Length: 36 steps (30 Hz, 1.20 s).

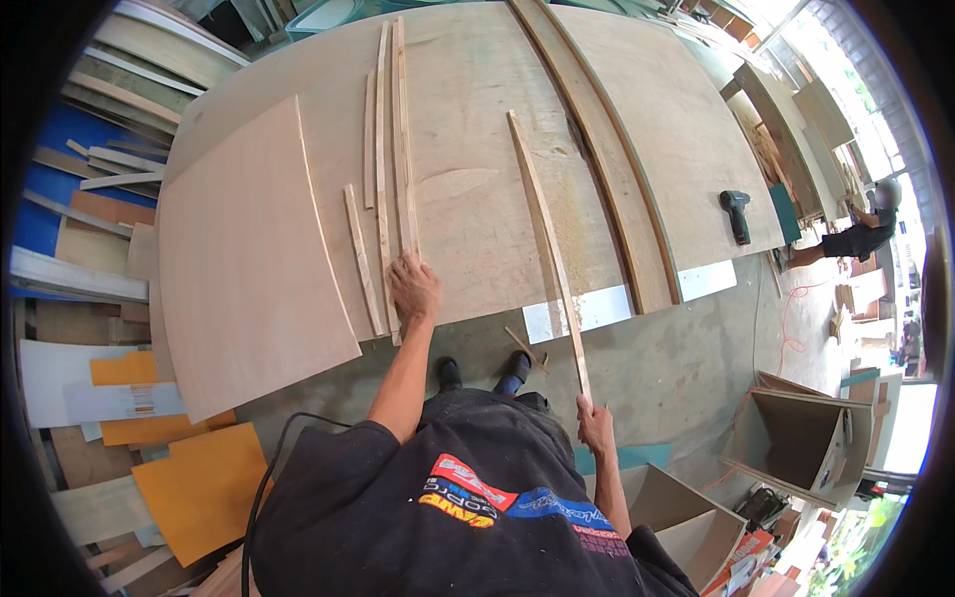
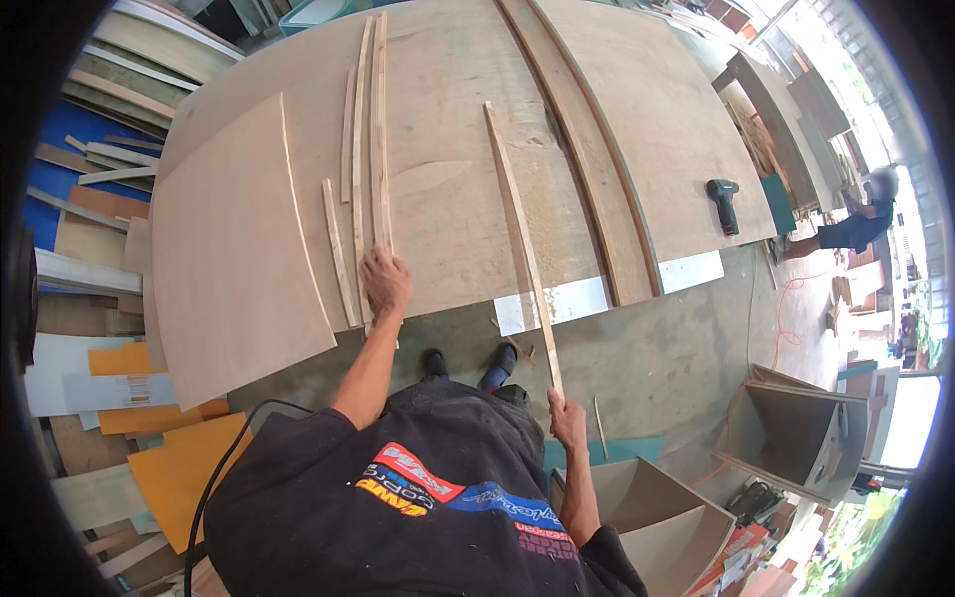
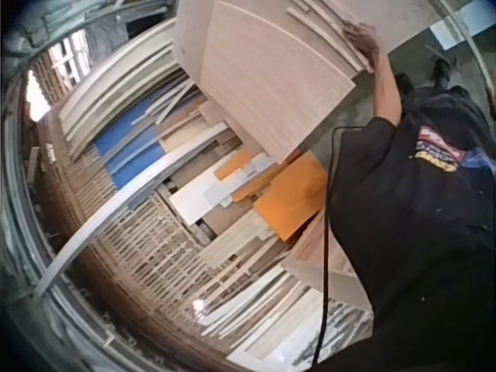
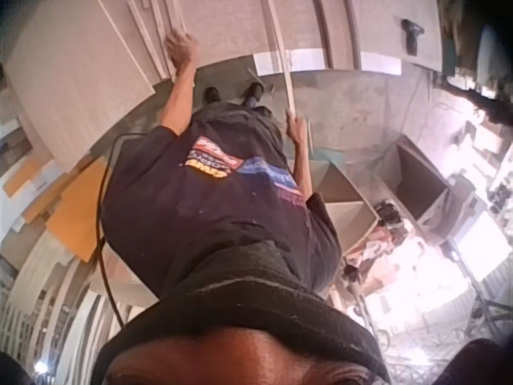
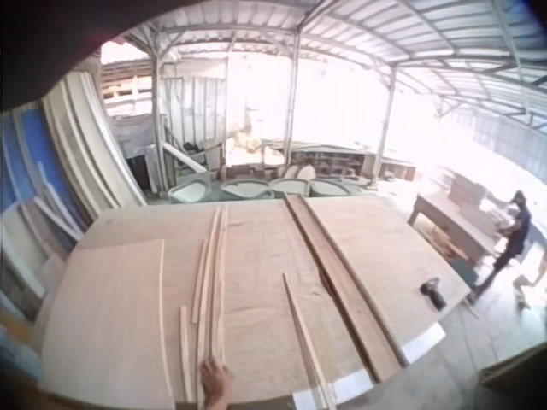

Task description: The person fits thin wood strips into a guide on a large plywood board by hand. They pick up, align, and press the strips into place one at a time.

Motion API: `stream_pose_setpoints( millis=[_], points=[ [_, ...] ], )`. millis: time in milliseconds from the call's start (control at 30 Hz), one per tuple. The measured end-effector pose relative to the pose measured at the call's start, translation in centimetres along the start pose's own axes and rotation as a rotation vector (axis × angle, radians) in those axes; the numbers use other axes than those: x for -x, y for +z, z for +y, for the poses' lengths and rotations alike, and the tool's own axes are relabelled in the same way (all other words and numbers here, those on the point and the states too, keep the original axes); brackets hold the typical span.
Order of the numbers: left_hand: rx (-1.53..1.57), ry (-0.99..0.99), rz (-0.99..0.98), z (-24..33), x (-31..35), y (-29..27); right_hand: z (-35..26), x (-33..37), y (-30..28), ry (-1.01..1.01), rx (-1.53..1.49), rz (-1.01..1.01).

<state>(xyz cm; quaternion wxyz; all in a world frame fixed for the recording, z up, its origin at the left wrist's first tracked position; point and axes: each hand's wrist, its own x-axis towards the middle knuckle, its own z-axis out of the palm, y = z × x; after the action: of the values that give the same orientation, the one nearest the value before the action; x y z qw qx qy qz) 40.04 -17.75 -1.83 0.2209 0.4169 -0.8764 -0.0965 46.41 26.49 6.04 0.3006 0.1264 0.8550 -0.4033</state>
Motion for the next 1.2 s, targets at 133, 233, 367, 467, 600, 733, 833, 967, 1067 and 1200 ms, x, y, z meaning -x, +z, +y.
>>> stream_pose_setpoints(
  millis=[133,233,367,467,600,733,833,967,1067,1200],
  points=[
    [-0.007,0.000,-0.027,0.3,-0.3,0.1,-2.4,-2.7,0.0,-0.032,-0.005,-0.036],
    [-0.017,0.021,-0.010,0.1,-0.3,0.1,-3.8,-4.3,0.2,-0.050,0.032,-0.021],
    [-0.043,0.014,-0.033,0.1,-0.2,0.1,-8.1,-6.2,0.9,-0.072,-0.027,0.002],
    [-0.062,0.006,-0.055,0.2,-0.2,0.0,-7.8,-6.7,0.0,-0.102,-0.072,-0.019],
    [-0.055,0.001,-0.092,0.5,-0.1,-0.3,-2.9,-4.0,-0.6,-0.102,0.059,0.021],
    [-0.082,0.016,-0.073,0.5,0.0,-0.5,2.9,-1.7,-0.5,-0.093,0.118,0.016],
    [-0.072,0.019,-0.055,0.3,0.0,-0.6,4.5,-1.6,-0.2,-0.210,0.196,0.079],
    [0.005,-0.011,-0.049,-0.2,-0.3,-1.0,3.1,-3.0,-0.4,-0.306,0.276,0.152],
    [0.057,-0.039,-0.087,-1.0,-1.0,-1.4,1.2,-6.6,-0.7,-0.408,0.394,0.267],
    [0.008,0.006,-0.024,-2.0,-3.1,-1.4,-5.7,-11.2,-0.4,-0.556,0.480,0.408]
  ],
)
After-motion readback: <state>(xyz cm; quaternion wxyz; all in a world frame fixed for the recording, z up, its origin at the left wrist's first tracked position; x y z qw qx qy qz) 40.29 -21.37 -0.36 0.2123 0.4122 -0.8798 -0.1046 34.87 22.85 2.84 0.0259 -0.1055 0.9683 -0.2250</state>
